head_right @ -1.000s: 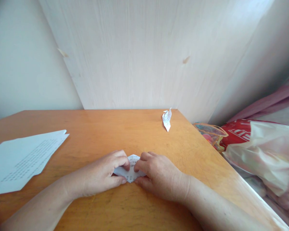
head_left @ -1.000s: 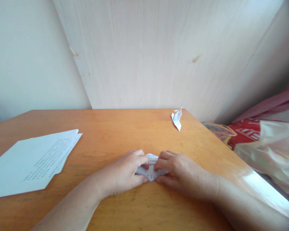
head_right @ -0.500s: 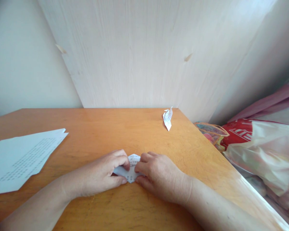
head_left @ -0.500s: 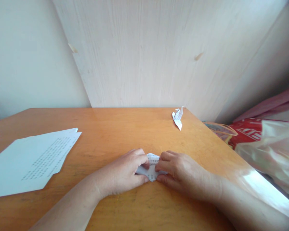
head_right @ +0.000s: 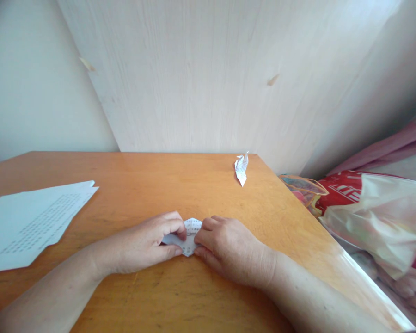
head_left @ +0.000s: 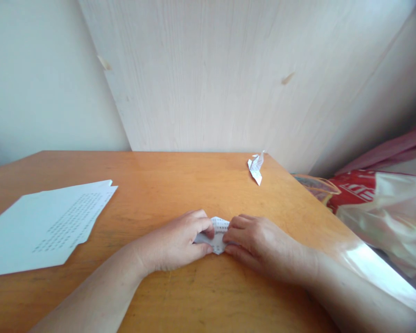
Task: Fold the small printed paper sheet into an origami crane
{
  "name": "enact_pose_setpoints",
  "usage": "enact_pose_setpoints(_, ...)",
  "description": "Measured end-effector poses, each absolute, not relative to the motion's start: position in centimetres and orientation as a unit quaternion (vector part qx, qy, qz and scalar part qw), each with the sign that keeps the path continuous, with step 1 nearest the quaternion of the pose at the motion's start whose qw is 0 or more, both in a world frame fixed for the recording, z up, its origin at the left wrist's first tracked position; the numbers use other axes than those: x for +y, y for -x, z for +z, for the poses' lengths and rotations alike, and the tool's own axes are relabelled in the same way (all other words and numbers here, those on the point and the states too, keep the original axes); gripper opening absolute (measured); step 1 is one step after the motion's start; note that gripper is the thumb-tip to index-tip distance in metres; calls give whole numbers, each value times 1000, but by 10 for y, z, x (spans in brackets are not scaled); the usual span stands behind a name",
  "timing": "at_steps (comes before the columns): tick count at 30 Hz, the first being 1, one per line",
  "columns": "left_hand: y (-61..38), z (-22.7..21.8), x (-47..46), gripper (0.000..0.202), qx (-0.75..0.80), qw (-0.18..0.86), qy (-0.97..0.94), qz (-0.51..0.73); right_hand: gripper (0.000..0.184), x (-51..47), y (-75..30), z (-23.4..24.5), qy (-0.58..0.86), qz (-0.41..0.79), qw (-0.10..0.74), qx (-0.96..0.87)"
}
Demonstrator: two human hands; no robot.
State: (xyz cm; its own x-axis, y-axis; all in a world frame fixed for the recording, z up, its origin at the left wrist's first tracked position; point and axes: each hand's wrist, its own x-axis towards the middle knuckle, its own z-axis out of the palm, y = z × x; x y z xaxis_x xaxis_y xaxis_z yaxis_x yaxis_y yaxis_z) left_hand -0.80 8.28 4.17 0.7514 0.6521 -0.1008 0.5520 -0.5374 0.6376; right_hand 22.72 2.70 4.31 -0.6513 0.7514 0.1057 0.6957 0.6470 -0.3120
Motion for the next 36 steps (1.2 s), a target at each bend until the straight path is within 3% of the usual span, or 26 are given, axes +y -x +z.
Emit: enact_pose_setpoints(36, 7, 38, 84, 16, 339, 316, -882, 87, 20, 27, -226, 43, 406, 92, 93, -904)
